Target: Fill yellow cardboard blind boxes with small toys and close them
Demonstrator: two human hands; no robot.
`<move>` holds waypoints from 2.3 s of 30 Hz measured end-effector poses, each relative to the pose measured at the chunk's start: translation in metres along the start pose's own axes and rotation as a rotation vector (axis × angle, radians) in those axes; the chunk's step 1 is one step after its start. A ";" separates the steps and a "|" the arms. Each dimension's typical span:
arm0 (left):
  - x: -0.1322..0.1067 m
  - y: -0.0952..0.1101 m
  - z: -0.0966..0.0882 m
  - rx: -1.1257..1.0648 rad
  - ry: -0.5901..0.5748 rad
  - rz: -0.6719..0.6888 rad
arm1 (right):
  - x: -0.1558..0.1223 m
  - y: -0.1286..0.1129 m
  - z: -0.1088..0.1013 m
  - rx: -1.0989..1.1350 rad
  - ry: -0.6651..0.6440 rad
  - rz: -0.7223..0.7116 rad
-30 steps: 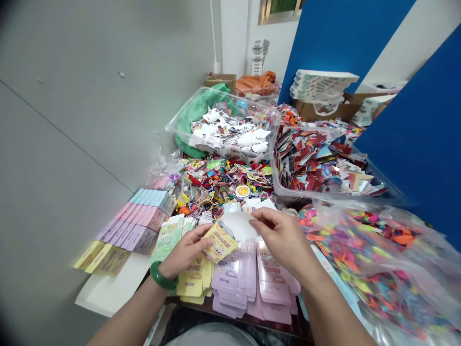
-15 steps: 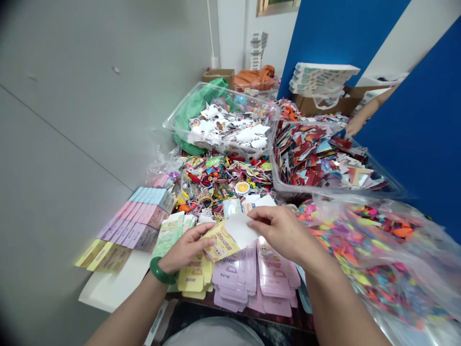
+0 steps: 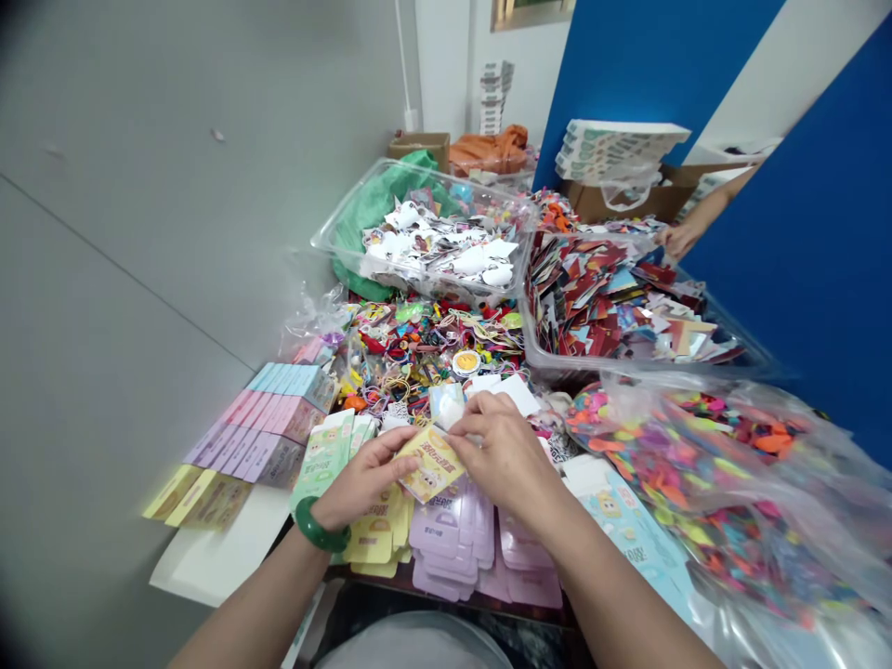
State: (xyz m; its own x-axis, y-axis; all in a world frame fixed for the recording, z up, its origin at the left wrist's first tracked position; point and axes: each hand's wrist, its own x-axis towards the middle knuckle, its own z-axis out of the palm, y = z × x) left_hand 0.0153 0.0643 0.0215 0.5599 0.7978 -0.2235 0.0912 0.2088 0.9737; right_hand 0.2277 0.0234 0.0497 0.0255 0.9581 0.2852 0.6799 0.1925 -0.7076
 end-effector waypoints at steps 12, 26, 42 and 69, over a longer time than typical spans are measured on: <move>0.002 -0.003 0.002 -0.010 -0.023 -0.026 | 0.008 0.011 0.003 0.407 -0.156 0.131; 0.007 -0.008 0.006 0.151 0.038 -0.155 | -0.007 0.029 -0.060 0.148 -0.117 0.350; 0.011 -0.012 0.005 0.091 0.106 -0.150 | -0.061 0.213 -0.185 -0.252 0.329 0.935; -0.001 -0.016 -0.002 0.043 0.091 -0.127 | -0.064 0.204 -0.194 0.173 0.431 0.911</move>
State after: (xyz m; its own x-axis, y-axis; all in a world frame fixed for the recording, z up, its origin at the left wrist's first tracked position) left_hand 0.0116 0.0612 0.0057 0.4653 0.8148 -0.3459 0.1929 0.2880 0.9380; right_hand 0.5071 -0.0400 0.0125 0.7647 0.6043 -0.2239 0.1559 -0.5106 -0.8456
